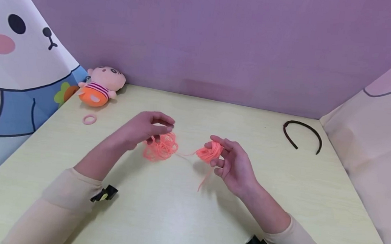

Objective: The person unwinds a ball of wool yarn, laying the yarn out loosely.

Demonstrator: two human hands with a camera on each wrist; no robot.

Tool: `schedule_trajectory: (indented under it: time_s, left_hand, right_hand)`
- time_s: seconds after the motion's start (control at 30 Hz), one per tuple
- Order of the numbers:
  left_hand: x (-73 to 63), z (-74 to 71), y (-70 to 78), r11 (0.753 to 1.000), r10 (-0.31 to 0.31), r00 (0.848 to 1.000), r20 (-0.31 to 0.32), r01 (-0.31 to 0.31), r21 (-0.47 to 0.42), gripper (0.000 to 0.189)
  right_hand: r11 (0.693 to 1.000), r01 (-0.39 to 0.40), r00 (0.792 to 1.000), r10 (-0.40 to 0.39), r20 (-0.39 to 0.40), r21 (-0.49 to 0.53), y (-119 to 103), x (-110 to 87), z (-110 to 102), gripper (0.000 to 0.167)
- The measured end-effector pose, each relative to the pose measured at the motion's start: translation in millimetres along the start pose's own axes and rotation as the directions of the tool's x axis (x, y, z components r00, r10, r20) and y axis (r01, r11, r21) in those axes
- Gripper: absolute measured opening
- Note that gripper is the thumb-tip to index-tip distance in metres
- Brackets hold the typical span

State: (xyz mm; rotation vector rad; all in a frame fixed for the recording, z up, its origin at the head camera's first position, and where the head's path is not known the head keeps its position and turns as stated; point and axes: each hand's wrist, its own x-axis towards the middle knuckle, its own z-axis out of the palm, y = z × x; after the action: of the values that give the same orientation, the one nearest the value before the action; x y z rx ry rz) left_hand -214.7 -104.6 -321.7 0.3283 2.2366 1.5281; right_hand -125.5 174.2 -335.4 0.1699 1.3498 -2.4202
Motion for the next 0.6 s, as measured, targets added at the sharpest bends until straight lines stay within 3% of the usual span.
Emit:
schedule_trajectory:
  time_s: [0.3, 0.47, 0.6]
  left_hand:
    - [-1.4, 43.6, -3.7, 0.999, 0.032, 0.982, 0.184, -0.025, -0.042, 0.026]
    - [-2.5, 54.4, -4.8, 0.999, 0.048, 0.967, 0.248, -0.043, -0.025, 0.027]
    - [-2.4, 57.9, -6.0, 0.999, 0.053, 0.965, 0.259, -0.050, -0.017, 0.022]
  right_hand:
    - [1.000, -0.006, 0.998, 0.008, 0.063, -0.020, 1, -0.5, 0, 0.047]
    - [1.000, -0.003, 0.995, 0.006, 0.100, -0.029, 2, -0.9, 1, 0.050]
    - [1.000, 0.002, 0.992, 0.002, 0.127, -0.030, 2, -1.2, 1, 0.050]
